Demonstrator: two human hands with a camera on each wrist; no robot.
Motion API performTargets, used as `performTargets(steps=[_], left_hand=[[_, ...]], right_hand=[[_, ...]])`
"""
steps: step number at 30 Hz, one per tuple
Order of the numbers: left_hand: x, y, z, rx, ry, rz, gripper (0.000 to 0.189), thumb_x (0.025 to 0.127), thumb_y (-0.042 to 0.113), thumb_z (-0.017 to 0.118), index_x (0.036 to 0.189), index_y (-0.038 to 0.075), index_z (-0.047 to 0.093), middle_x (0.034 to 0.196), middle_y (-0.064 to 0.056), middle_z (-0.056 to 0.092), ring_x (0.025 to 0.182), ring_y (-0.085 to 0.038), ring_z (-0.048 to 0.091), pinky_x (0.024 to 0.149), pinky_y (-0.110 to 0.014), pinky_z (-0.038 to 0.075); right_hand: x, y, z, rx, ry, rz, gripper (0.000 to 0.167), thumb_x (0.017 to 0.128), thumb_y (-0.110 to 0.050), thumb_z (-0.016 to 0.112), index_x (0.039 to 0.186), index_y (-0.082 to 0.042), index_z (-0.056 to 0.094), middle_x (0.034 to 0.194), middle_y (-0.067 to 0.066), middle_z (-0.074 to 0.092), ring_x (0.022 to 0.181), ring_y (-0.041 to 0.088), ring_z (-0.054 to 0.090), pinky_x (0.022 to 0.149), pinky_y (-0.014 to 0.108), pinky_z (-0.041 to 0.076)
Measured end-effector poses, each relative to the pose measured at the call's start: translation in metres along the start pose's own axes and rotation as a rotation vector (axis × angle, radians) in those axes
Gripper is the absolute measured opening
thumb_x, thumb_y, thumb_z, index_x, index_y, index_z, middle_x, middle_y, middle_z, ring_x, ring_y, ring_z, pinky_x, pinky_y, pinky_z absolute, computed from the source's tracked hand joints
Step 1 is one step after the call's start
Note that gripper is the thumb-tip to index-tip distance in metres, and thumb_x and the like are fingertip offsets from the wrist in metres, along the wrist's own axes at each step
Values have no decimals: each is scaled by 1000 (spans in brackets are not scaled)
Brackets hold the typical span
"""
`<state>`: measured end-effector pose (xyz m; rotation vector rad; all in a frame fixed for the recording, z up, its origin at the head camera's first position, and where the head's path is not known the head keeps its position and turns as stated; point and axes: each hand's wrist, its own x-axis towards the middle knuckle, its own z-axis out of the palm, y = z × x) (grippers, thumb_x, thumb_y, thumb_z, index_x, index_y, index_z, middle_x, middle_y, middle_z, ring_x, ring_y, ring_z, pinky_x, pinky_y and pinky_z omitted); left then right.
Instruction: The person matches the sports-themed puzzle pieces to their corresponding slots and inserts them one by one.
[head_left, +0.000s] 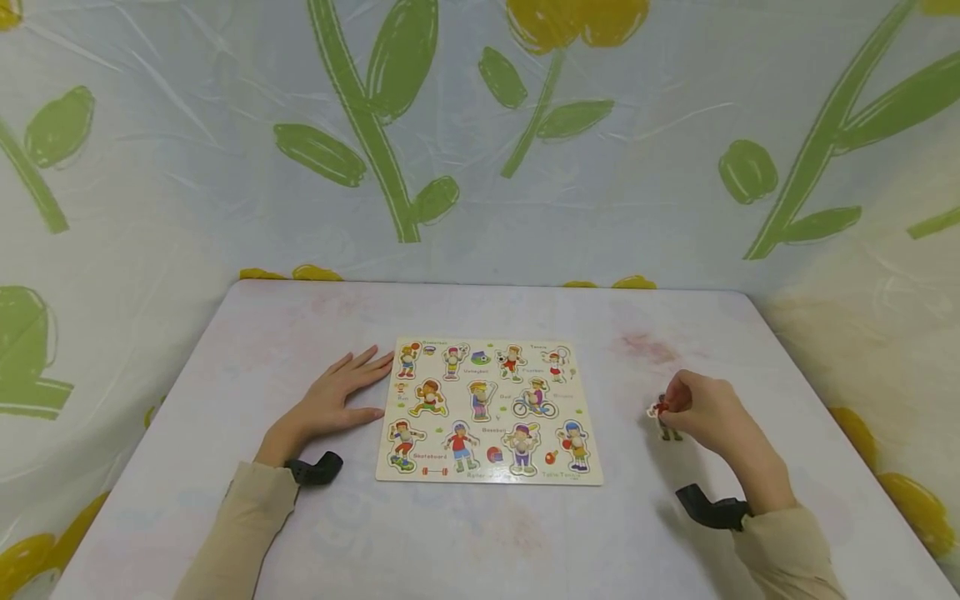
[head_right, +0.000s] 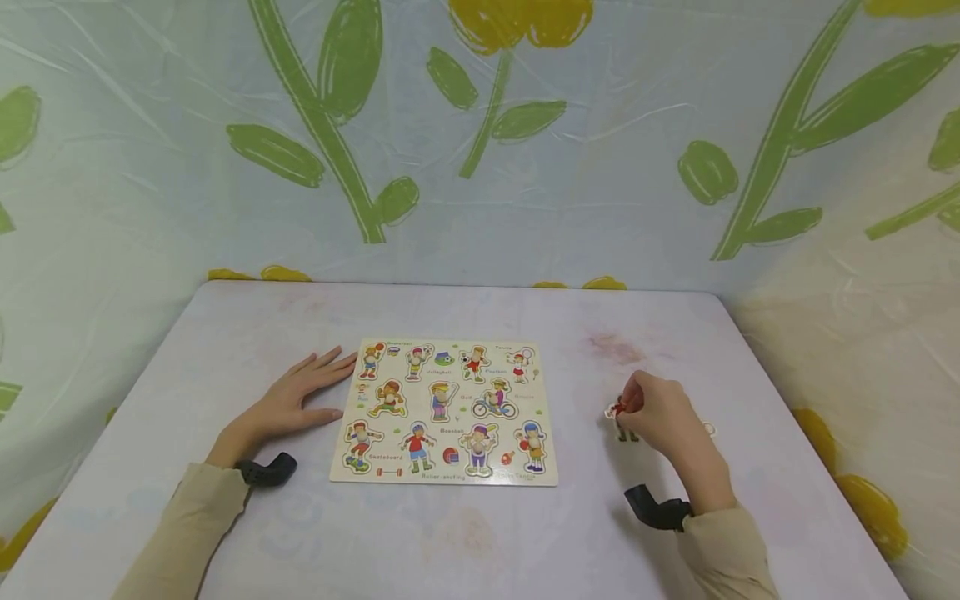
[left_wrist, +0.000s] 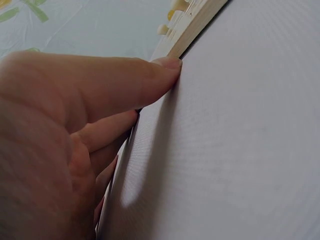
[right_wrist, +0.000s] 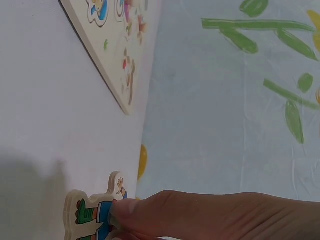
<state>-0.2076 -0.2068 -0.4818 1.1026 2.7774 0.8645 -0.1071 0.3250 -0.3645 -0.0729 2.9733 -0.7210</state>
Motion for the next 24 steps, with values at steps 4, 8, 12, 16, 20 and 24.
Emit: performTargets(steps=[4, 8, 12, 16, 20, 24], left_hand=[[0, 1, -1, 6, -2, 3, 78, 85, 42, 69, 150, 8, 43, 157, -5, 38, 149, -33, 22, 121, -55, 11], [0, 3, -2, -4, -3, 3, 78, 85, 41, 69, 150, 8, 43, 157, -4, 38, 148, -33, 23, 121, -54, 10], [0, 4, -3, -7, -3, 3, 77, 85, 40, 69, 150, 9, 43, 157, -4, 38, 148, -33, 23, 121, -54, 10], [0, 4, -2, -10, -4, -3, 77, 85, 40, 69, 150, 8, 43, 157, -4, 38, 149, -33, 23, 121, -54, 10], [1, 3, -1, -2, -4, -12, 78, 84, 41, 69, 150, 8, 43, 157, -4, 38, 149, -33, 22, 121, -54, 10], [1, 4, -3, -5, -6, -12, 78, 84, 40, 69, 150, 9, 43, 157, -3, 38, 149, -32, 22, 121, -54, 10]], right_hand=[[5, -8, 0, 5, -2, -23, 17, 75, -1, 76, 80, -4, 60, 73, 2, 60, 66, 17, 54, 56, 31, 46], [11, -16, 0, 8, 2, -44, 13, 76, -2, 75, 77, -6, 63, 73, 1, 61, 67, 17, 53, 57, 31, 47], [18, -23, 1, 18, 0, -56, 10, 77, -2, 74, 75, -6, 66, 73, 2, 62, 68, 17, 54, 58, 32, 48], [24, -33, 1, 30, -2, -63, 9, 79, -1, 74, 76, -5, 66, 74, 3, 63, 69, 18, 55, 60, 32, 49], [29, -42, 3, 40, 5, -76, 10, 78, 0, 75, 76, -5, 66, 74, 3, 64, 68, 18, 55, 59, 31, 49], [34, -50, 5, 48, 5, -77, 10, 78, -1, 75, 76, -5, 66, 75, 3, 64, 68, 19, 55, 60, 32, 48]])
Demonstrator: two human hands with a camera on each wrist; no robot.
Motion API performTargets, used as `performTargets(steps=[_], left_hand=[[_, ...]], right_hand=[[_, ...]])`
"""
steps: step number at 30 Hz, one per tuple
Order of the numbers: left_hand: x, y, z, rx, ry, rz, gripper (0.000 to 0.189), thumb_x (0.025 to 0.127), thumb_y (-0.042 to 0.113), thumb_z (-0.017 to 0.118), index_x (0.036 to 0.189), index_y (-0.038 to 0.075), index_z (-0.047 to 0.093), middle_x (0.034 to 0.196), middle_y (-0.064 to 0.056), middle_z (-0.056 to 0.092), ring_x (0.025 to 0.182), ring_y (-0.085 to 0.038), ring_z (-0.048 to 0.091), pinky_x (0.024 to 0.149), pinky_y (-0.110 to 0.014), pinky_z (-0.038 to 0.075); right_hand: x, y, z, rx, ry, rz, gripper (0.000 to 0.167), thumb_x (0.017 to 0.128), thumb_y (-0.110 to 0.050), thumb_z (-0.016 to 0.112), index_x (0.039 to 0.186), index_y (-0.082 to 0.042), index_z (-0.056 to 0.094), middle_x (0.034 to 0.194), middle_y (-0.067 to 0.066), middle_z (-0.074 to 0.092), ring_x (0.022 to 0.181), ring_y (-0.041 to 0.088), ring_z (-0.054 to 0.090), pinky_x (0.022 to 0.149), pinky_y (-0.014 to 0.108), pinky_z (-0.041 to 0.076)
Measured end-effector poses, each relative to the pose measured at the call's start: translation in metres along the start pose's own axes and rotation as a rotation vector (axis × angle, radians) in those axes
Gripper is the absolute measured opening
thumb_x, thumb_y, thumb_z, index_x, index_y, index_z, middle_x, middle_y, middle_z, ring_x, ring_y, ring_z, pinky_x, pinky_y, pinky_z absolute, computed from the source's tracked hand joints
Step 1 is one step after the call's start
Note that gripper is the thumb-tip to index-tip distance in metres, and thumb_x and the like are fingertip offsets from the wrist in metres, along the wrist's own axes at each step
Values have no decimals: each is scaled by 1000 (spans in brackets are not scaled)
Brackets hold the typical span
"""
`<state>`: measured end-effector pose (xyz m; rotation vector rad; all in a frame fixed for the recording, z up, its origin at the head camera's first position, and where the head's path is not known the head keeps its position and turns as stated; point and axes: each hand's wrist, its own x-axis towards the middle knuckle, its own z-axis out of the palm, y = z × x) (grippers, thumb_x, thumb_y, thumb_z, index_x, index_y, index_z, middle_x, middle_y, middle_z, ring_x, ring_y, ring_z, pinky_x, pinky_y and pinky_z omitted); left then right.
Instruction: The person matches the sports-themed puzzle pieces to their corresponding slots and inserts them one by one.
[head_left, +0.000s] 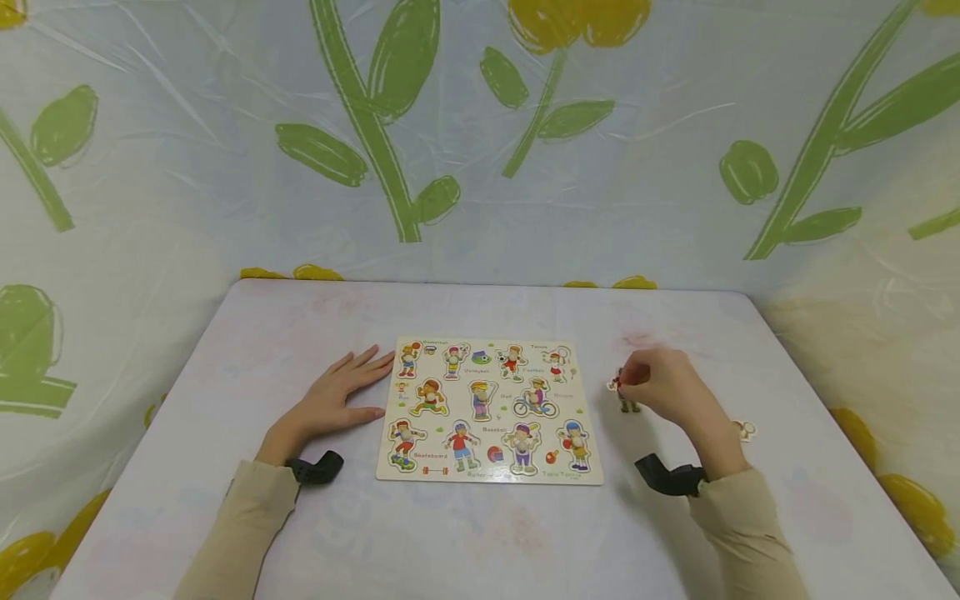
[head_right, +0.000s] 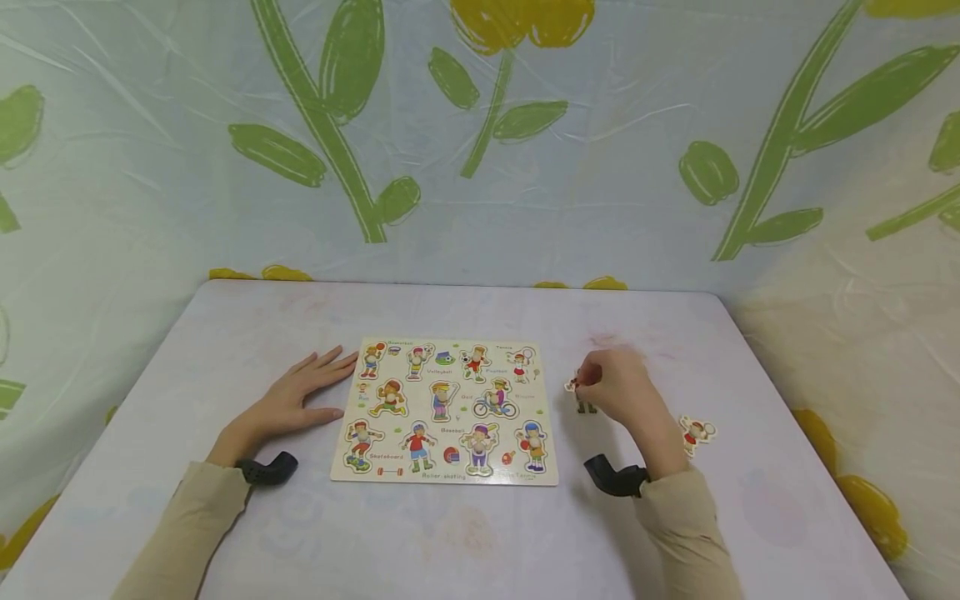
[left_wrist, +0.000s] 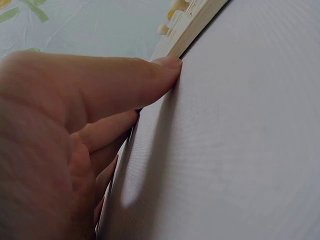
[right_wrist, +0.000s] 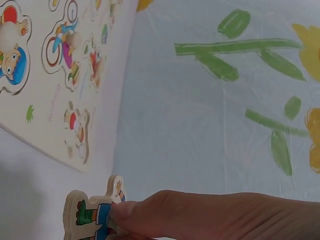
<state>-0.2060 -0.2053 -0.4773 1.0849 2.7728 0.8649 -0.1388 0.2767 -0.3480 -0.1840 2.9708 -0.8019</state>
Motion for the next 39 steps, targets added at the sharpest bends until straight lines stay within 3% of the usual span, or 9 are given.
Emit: performTargets(steps=[9, 21, 39], left_hand=[[0, 0, -1, 8, 9, 7, 78, 85, 41, 69, 150, 8, 44, 156, -5, 39, 148, -34, 23, 121, -55, 11], [-1, -3, 0, 7, 11, -1, 78, 85, 42, 69, 151, 9, 43, 157, -3, 38, 149, -31, 22, 121, -53, 10], [-1, -4, 3, -3, 2, -1, 78, 85, 40, 69, 152, 11, 42, 158, -2, 36, 150, -29, 20, 122, -51, 8]], right_hand=[[12, -21, 2, 2, -5, -8, 9, 79, -2, 76, 78, -5, 67, 75, 3, 65, 69, 19, 57, 61, 32, 48], [25, -52, 13, 45, -23, -77, 9, 80, -1, 74, 79, -5, 66, 74, 2, 65, 70, 18, 58, 62, 32, 49], [22, -104, 51, 141, -130, -144, 15, 79, 2, 74, 90, -3, 65, 75, 1, 63, 68, 16, 58, 61, 30, 52]])
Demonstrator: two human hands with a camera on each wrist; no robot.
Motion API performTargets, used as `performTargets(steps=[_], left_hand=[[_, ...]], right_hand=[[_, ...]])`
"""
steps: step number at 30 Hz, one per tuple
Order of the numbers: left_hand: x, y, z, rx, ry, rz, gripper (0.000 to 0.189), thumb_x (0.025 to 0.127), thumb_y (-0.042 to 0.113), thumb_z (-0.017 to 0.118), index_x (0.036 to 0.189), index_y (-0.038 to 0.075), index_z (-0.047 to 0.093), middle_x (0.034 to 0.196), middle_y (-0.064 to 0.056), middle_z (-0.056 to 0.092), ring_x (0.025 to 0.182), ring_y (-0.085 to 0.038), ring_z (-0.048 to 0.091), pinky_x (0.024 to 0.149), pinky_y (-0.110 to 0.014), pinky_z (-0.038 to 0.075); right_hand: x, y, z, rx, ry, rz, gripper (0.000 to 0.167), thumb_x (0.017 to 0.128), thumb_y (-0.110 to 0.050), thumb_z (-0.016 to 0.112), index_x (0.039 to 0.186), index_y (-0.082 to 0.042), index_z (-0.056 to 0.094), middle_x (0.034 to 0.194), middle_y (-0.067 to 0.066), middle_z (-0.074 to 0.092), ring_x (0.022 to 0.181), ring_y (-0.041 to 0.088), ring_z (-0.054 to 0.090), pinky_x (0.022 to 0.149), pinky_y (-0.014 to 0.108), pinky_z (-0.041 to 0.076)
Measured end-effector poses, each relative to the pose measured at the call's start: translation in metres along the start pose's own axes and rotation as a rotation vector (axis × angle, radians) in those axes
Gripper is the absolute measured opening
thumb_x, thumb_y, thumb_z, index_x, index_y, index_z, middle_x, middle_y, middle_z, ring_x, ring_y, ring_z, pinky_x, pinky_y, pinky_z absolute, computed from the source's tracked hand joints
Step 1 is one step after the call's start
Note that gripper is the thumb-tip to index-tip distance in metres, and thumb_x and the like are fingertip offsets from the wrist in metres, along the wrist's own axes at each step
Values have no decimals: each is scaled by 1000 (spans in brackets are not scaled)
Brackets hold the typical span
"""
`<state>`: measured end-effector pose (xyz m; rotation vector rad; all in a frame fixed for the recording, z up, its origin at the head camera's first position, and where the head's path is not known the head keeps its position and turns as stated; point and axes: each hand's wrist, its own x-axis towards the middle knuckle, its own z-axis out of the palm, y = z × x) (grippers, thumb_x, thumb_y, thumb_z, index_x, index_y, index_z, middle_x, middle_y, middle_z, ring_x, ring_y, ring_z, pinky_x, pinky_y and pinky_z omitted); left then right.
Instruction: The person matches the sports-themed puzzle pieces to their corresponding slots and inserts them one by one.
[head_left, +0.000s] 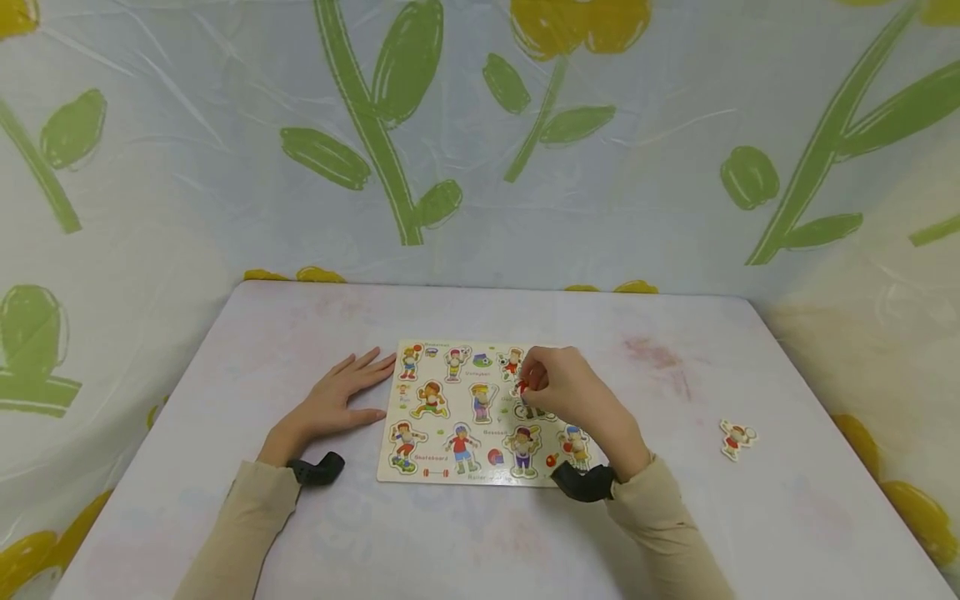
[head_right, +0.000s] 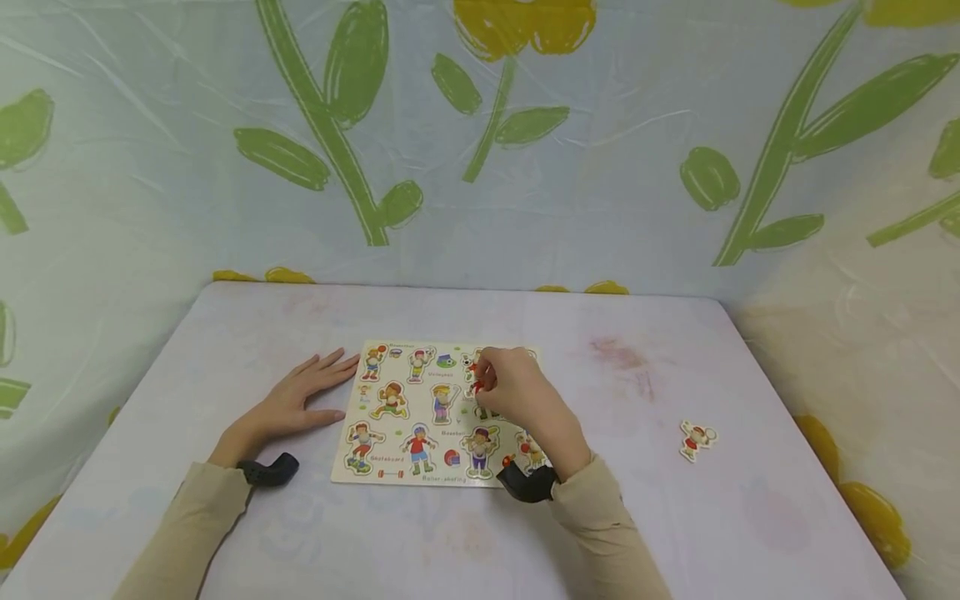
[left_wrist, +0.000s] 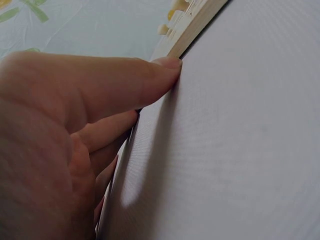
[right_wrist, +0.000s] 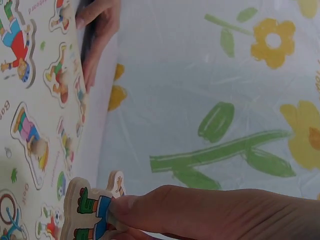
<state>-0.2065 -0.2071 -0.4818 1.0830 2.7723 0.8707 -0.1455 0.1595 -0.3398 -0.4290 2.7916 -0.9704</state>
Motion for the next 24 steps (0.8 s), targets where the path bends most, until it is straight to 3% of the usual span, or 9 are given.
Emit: performTargets(steps=[11, 24], left_hand=[[1, 0, -1, 12, -5, 3, 78, 86, 42, 69, 152, 10, 42, 158, -3, 37, 149, -31, 21, 122, -53, 8], [2, 0, -3, 1, -3, 14, 78, 85, 39, 70, 151, 10, 42, 158, -3, 37, 149, -31, 22, 121, -54, 9]], right_hand=[[8, -23, 31, -3, -63, -60, 15, 77, 3, 76, 80, -7, 65, 71, -3, 60, 64, 14, 54, 57, 28, 50], [17, -18, 78, -48, -150, -159, 15, 76, 1, 76, 73, -10, 65, 67, -5, 56, 60, 11, 49, 54, 24, 44]])
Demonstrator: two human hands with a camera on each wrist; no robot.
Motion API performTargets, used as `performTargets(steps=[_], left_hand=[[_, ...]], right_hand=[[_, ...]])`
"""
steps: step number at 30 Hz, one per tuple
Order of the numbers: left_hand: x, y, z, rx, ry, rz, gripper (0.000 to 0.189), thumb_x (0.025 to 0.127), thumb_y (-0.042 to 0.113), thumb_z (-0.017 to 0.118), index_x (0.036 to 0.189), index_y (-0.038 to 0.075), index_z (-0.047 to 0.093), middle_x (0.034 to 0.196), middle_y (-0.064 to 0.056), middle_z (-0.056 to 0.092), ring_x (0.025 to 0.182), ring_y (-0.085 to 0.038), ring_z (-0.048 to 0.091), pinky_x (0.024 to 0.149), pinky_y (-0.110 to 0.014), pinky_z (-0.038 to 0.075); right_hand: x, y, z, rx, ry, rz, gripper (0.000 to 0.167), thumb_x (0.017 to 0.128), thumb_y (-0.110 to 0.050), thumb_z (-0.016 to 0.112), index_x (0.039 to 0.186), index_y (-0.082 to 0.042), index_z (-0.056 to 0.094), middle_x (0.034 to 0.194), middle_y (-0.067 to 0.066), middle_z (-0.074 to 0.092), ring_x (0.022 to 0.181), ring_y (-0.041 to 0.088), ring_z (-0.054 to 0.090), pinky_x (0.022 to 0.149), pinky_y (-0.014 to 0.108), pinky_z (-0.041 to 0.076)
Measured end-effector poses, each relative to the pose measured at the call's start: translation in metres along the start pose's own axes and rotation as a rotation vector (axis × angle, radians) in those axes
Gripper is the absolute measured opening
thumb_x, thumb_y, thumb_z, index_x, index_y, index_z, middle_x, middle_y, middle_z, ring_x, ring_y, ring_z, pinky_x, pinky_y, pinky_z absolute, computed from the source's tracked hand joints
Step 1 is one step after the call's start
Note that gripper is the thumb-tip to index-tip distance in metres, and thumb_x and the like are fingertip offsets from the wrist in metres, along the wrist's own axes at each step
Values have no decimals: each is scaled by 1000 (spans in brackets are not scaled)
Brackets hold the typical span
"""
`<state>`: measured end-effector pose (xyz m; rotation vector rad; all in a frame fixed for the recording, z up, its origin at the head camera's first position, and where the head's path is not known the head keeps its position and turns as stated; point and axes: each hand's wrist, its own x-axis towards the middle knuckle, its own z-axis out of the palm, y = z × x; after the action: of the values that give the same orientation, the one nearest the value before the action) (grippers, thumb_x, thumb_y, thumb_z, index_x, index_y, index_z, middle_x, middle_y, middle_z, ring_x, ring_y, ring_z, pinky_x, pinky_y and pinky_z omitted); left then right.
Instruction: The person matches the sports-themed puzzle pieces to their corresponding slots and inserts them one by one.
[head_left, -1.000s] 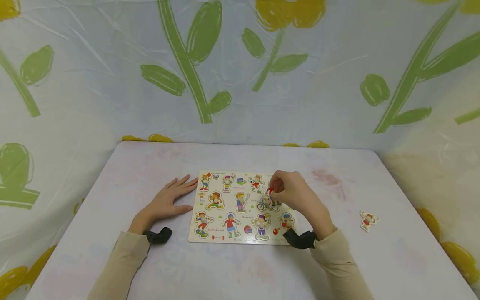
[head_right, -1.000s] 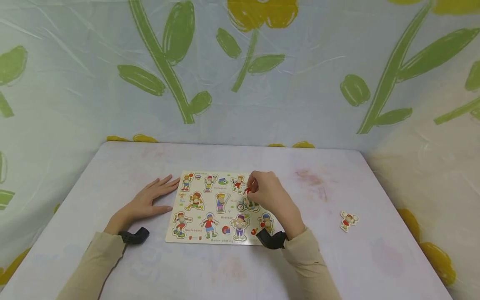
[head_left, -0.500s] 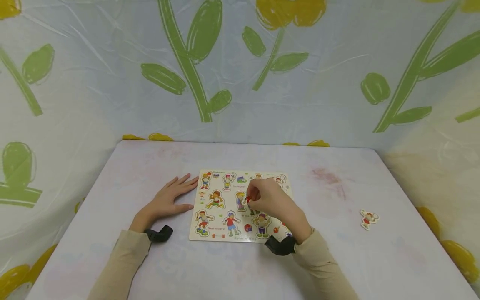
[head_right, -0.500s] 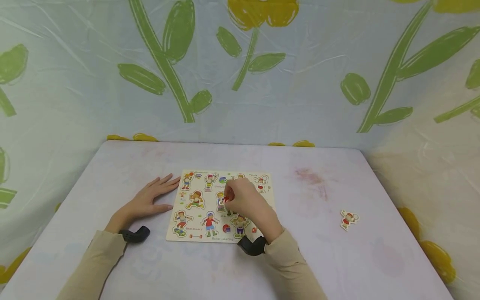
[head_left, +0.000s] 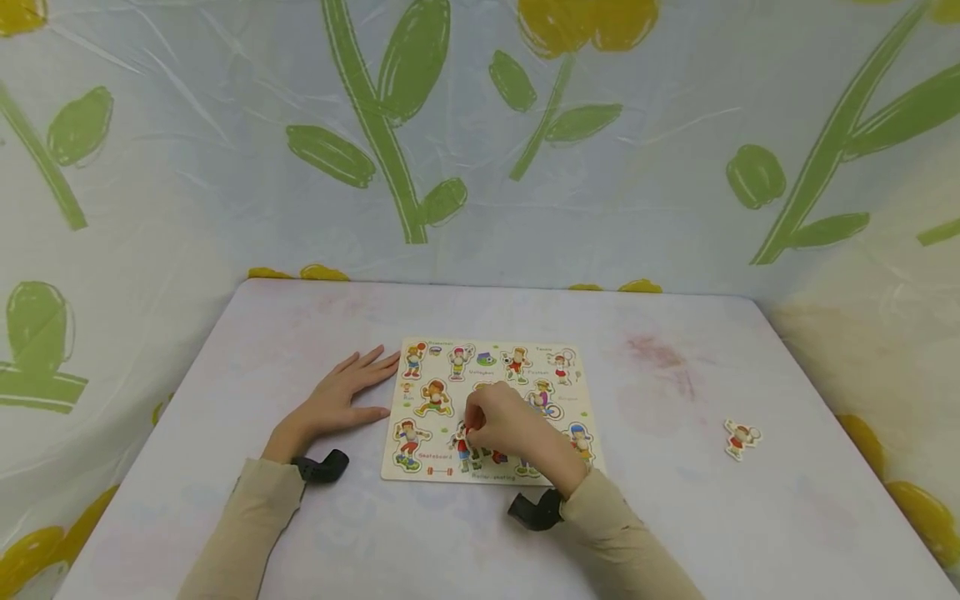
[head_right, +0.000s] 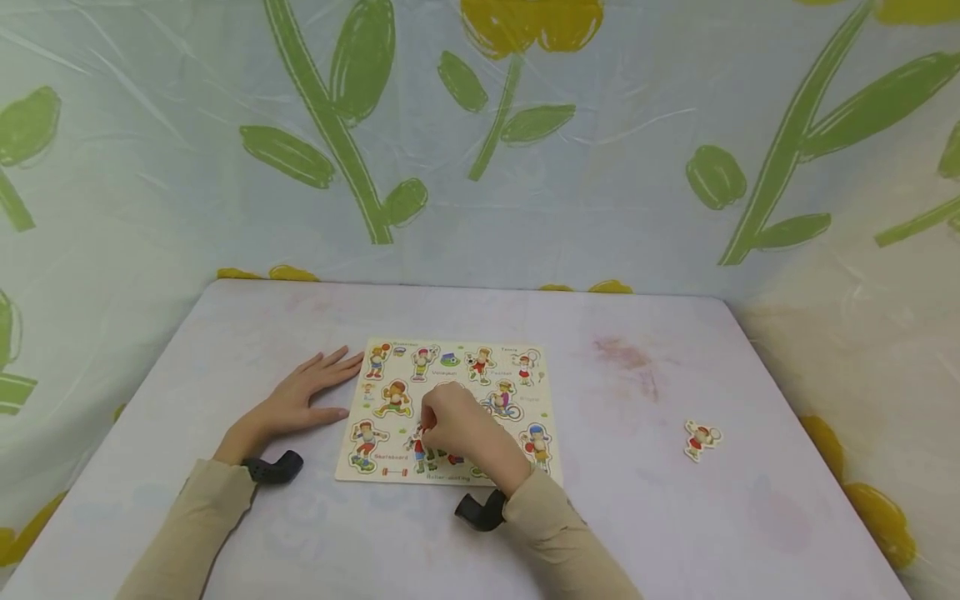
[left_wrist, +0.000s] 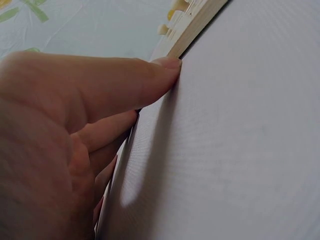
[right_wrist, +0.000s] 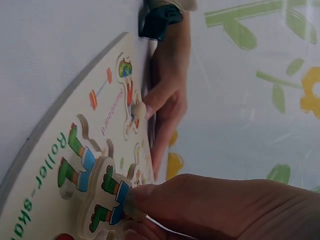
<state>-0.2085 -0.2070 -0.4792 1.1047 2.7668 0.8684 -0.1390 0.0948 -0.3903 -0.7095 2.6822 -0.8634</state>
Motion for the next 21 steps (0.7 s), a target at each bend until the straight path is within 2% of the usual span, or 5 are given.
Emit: performTargets(steps=[9, 21], left_hand=[[0, -2, 0, -13, -4, 10, 76, 85, 37, 70, 151, 11, 43, 158, -2, 37, 149, -30, 21, 122, -52, 9], [0, -1, 0, -7, 3, 23, 75, 85, 37, 70, 150, 9, 44, 157, -4, 38, 148, -33, 23, 121, -53, 10]], right_hand=[[3, -2, 12, 6, -39, 26, 20, 78, -1, 75, 68, -13, 63, 64, -4, 55, 56, 9, 49, 49, 22, 42], [2, -6, 17, -59, -46, 28, 22, 77, -2, 75, 65, -15, 62, 63, -6, 52, 65, 11, 47, 56, 23, 42]])
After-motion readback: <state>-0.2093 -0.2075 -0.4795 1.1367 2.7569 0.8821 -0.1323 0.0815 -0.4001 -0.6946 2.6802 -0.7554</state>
